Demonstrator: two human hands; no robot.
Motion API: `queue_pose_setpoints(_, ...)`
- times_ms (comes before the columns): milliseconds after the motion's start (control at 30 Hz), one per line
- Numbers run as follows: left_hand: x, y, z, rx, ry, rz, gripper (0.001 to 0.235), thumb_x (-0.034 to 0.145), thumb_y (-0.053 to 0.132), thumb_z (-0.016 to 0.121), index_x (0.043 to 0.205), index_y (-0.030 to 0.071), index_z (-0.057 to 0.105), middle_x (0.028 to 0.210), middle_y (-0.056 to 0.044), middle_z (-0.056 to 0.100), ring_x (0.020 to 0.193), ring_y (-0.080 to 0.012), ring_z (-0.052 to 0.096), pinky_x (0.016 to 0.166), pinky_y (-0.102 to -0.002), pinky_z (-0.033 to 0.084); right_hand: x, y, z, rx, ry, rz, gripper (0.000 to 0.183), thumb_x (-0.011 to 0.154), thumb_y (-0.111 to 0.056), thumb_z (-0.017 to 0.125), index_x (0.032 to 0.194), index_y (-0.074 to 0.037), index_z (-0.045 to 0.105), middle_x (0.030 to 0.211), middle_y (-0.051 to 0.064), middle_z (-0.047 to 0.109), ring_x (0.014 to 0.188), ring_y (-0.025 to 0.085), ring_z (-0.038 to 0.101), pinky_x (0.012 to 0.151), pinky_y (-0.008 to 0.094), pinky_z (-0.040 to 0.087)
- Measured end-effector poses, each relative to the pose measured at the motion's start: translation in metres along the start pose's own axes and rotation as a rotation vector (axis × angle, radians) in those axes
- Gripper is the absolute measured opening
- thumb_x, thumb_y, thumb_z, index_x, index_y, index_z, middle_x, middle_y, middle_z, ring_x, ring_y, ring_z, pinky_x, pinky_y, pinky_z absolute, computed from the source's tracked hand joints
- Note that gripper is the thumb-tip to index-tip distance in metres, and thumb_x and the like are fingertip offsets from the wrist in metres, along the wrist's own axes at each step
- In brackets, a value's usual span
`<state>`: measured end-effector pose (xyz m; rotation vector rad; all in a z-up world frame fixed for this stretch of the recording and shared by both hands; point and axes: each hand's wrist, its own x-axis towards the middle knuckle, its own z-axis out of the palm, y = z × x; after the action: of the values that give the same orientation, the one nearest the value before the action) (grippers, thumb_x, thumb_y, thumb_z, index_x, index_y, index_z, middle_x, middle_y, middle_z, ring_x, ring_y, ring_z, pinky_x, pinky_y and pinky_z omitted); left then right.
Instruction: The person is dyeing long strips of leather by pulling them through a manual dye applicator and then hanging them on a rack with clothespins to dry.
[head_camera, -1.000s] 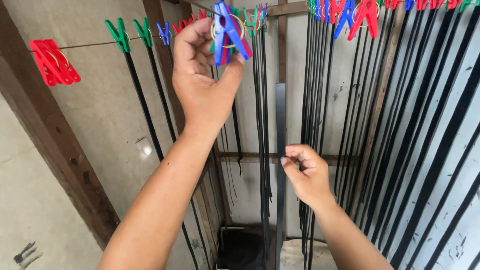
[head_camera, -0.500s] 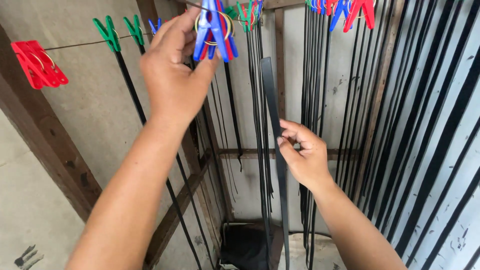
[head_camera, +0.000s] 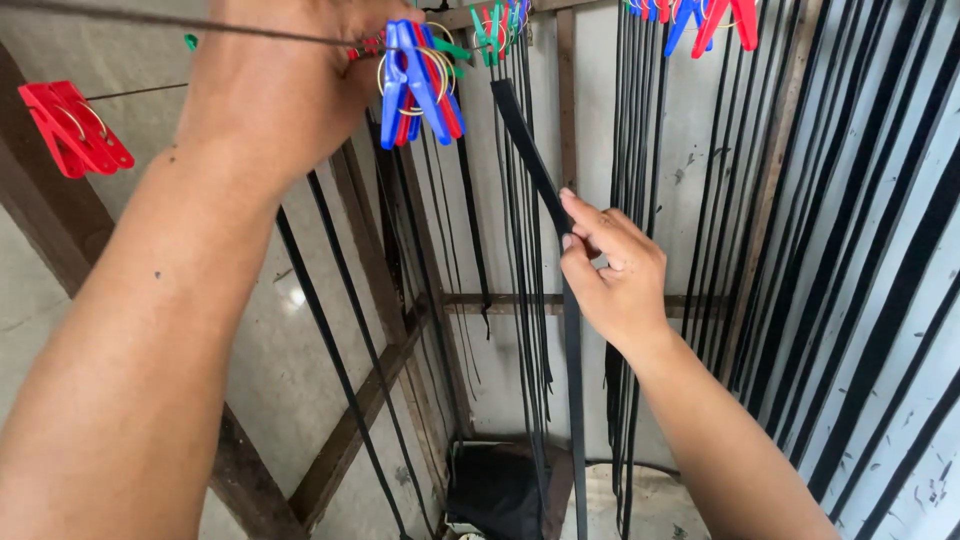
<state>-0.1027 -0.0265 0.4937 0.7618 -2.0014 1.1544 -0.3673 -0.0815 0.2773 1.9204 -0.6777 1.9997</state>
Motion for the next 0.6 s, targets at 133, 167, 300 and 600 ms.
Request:
queue_pose_setpoints(133, 0.003, -0.013, 0.002, 0.027, -0.009, 0.148, 0.033, 0.085, -0.007, 0.065, 0.102, 0.020, 0.074, 0.082, -0.004, 0.062, 0.068, -0.0306, 0.055, 0.052, -0.044, 0.037, 0.007, -0.001, 0.000, -0.021, 0.020, -0.025, 0.044, 0.095, 0.009, 0.062, 0.136, -0.008, 0.067, 0.089, 0.001, 0.065, 0.078, 0.010, 0.059, 0.082, 0.022, 0.056)
queue_pose_setpoints(167, 0.003, -0.016, 0.004, 0.035, 0.006, 0.171, 0.036, 0.088, -0.005, 0.067, 0.112, 0.019, 0.078, 0.089, -0.003, 0.068, 0.072, -0.0298, 0.059, 0.054, -0.043, 0.041, 0.008, -0.001, -0.001, -0.050, 0.022, -0.025, 0.045, 0.095, 0.007, 0.061, 0.136, -0.009, 0.067, 0.092, 0.002, 0.067, 0.078, 0.011, 0.060, 0.082, 0.022, 0.056)
queue_pose_setpoints(300, 0.001, -0.027, 0.014, 0.126, 0.064, 0.205, 0.044, 0.092, 0.003, 0.072, 0.132, 0.021, 0.081, 0.109, -0.002, 0.076, 0.085, -0.0297, 0.068, 0.058, -0.043, 0.050, 0.012, -0.002, 0.000, -0.081, 0.031, -0.039, 0.045, 0.094, 0.008, 0.061, 0.135, -0.008, 0.068, 0.095, 0.003, 0.067, 0.075, 0.010, 0.059, 0.079, 0.021, 0.056)
queue_pose_setpoints(600, 0.005, -0.022, 0.011, 0.201, 0.040, 0.188, 0.040, 0.095, 0.012, 0.075, 0.130, 0.030, 0.081, 0.105, 0.003, 0.075, 0.079, -0.0280, 0.067, 0.052, -0.043, 0.049, 0.015, 0.007, 0.001, -0.221, 0.030, -0.160, 0.047, 0.094, 0.008, 0.060, 0.138, -0.009, 0.067, 0.090, 0.002, 0.058, 0.076, 0.011, 0.058, 0.070, 0.022, 0.052)
